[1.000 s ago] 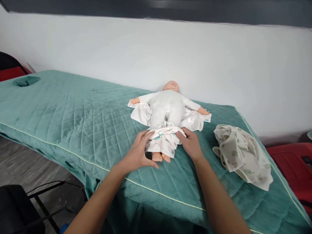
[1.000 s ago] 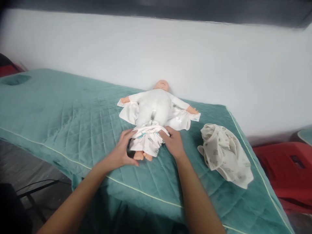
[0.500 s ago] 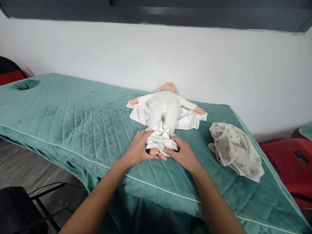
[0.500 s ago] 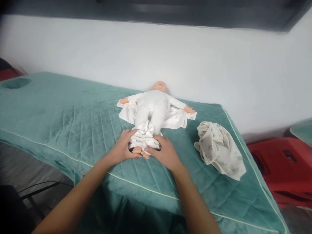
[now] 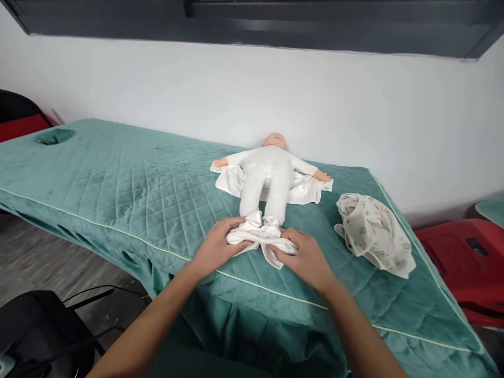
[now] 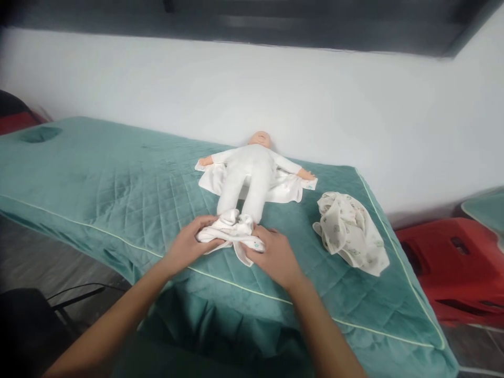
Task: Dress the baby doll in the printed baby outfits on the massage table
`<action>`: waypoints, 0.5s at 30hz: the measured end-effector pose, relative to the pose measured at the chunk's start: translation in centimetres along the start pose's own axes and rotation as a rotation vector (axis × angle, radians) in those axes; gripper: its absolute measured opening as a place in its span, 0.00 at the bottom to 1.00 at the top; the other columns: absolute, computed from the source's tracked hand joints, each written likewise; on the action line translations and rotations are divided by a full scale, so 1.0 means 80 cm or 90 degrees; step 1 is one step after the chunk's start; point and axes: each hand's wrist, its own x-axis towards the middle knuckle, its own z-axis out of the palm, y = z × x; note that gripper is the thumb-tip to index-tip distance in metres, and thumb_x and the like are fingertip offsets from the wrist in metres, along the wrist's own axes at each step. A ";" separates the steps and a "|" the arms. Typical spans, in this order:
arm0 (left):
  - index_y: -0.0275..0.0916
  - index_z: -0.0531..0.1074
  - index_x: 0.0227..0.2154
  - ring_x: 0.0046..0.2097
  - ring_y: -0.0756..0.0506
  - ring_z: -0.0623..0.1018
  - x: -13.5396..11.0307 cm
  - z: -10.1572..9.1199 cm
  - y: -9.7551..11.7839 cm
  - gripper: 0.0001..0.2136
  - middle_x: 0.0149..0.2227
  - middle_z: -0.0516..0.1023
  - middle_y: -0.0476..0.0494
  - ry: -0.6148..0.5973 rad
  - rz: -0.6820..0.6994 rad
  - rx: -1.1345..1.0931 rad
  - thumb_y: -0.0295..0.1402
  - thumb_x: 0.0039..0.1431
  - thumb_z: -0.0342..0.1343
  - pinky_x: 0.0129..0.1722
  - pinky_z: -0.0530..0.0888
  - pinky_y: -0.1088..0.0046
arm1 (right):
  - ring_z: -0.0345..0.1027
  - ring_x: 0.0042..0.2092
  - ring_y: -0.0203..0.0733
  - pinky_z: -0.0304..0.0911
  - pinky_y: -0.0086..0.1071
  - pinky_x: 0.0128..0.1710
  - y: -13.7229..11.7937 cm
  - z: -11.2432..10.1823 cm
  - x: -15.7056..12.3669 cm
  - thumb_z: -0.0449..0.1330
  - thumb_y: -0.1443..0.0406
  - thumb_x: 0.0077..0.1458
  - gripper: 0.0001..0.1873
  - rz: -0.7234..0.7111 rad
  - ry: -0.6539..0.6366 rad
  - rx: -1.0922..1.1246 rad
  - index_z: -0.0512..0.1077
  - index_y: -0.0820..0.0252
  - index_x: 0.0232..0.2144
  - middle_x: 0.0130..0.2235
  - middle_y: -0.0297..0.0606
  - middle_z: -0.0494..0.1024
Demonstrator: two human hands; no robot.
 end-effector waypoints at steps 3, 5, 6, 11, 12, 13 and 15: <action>0.43 0.71 0.51 0.52 0.41 0.77 -0.013 -0.021 0.024 0.21 0.51 0.78 0.46 -0.072 -0.061 -0.039 0.38 0.55 0.64 0.53 0.71 0.64 | 0.61 0.29 0.34 0.55 0.30 0.31 -0.013 -0.015 -0.008 0.63 0.57 0.57 0.13 0.016 -0.050 0.054 0.68 0.58 0.28 0.27 0.29 0.70; 0.43 0.71 0.51 0.49 0.42 0.77 -0.018 -0.038 0.039 0.21 0.50 0.78 0.47 -0.144 -0.084 -0.035 0.34 0.53 0.62 0.50 0.72 0.66 | 0.56 0.28 0.32 0.51 0.28 0.28 -0.021 -0.025 -0.012 0.64 0.54 0.57 0.17 0.036 -0.093 0.097 0.68 0.59 0.27 0.26 0.28 0.66; 0.43 0.71 0.52 0.48 0.42 0.77 -0.019 -0.047 0.045 0.22 0.50 0.78 0.47 -0.180 -0.094 -0.037 0.33 0.53 0.62 0.48 0.72 0.68 | 0.55 0.28 0.32 0.49 0.28 0.27 -0.024 -0.029 -0.013 0.64 0.53 0.56 0.18 0.046 -0.114 0.121 0.67 0.60 0.26 0.25 0.28 0.64; 0.43 0.74 0.48 0.42 0.44 0.77 -0.018 -0.095 0.074 0.18 0.43 0.78 0.49 -0.353 -0.141 -0.054 0.36 0.52 0.61 0.39 0.72 0.73 | 0.51 0.28 0.31 0.46 0.27 0.26 -0.045 -0.046 -0.011 0.65 0.49 0.55 0.23 0.080 -0.188 0.257 0.64 0.60 0.25 0.25 0.28 0.59; 0.43 0.75 0.47 0.41 0.44 0.76 -0.017 -0.105 0.079 0.18 0.42 0.78 0.50 -0.382 -0.140 -0.053 0.37 0.52 0.61 0.37 0.71 0.74 | 0.51 0.28 0.31 0.46 0.27 0.25 -0.050 -0.050 -0.009 0.65 0.49 0.55 0.23 0.078 -0.197 0.283 0.64 0.60 0.25 0.25 0.28 0.60; 0.43 0.75 0.45 0.40 0.45 0.76 -0.015 -0.116 0.085 0.17 0.41 0.78 0.50 -0.408 -0.133 -0.050 0.39 0.51 0.63 0.36 0.71 0.75 | 0.51 0.28 0.31 0.46 0.27 0.25 -0.055 -0.055 -0.007 0.64 0.49 0.55 0.23 0.072 -0.204 0.308 0.64 0.60 0.25 0.25 0.29 0.60; 0.42 0.76 0.42 0.38 0.46 0.75 -0.009 -0.139 0.096 0.18 0.38 0.77 0.50 -0.452 -0.108 -0.044 0.42 0.49 0.66 0.33 0.69 0.76 | 0.51 0.27 0.31 0.45 0.27 0.24 -0.066 -0.068 0.000 0.63 0.47 0.56 0.24 0.051 -0.217 0.350 0.64 0.60 0.24 0.25 0.29 0.60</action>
